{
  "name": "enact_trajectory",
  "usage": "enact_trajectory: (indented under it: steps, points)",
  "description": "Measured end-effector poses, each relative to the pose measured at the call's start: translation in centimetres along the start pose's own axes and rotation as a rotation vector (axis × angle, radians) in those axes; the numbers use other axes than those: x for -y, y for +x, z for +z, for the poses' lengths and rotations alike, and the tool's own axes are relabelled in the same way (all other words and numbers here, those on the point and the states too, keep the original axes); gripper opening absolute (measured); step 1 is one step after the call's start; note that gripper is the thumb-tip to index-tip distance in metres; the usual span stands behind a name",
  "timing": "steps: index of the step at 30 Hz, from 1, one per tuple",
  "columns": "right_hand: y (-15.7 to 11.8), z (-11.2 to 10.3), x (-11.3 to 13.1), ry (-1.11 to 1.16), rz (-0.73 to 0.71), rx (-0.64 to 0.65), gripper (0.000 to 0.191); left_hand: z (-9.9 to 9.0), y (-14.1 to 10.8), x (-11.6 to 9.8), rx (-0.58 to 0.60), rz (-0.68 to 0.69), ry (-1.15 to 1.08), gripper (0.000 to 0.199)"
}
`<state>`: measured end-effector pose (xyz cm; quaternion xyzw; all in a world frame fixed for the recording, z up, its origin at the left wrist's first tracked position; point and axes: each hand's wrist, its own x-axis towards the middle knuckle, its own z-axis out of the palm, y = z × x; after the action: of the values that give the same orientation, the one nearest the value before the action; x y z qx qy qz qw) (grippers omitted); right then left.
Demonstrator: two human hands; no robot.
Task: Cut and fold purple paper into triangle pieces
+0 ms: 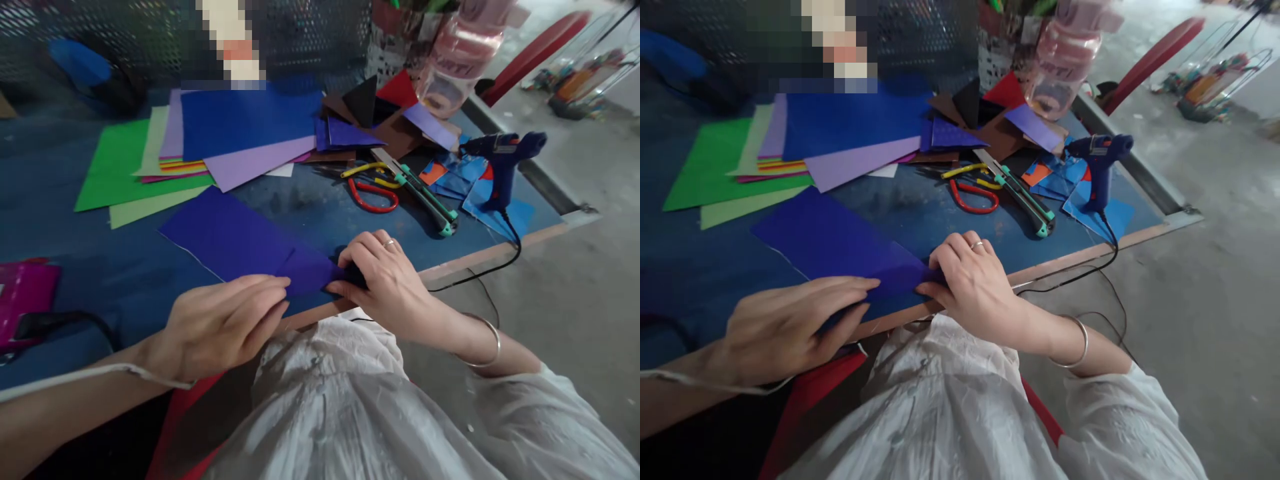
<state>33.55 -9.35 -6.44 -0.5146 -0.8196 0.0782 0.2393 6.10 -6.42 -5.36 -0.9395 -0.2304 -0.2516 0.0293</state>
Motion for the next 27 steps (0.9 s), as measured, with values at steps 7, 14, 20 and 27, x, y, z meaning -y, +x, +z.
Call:
enact_trajectory:
  steps: [7, 14, 20, 27]
  points:
    - [1.2, 0.1, -0.2, 0.327, -0.030, -0.020, 0.009, -1.3, 1.6, 1.3, -0.176, -0.232, 0.099, 0.041]
    - [4.1, 0.1, -0.5, 0.721, 0.080, -0.028, 0.011, -2.3, 1.8, 2.9, -0.370, -0.297, 0.034, 0.032]
    - [8.6, -1.4, -0.9, 0.533, -0.047, -0.276, 0.023, -3.5, 1.9, 2.9, -0.516, -0.211, -0.037, 0.022]
    - [12.7, -0.5, 1.7, 0.539, -0.183, -0.322, 0.014, -1.6, 3.0, 5.9, -0.343, -0.893, -1.035, 0.040]
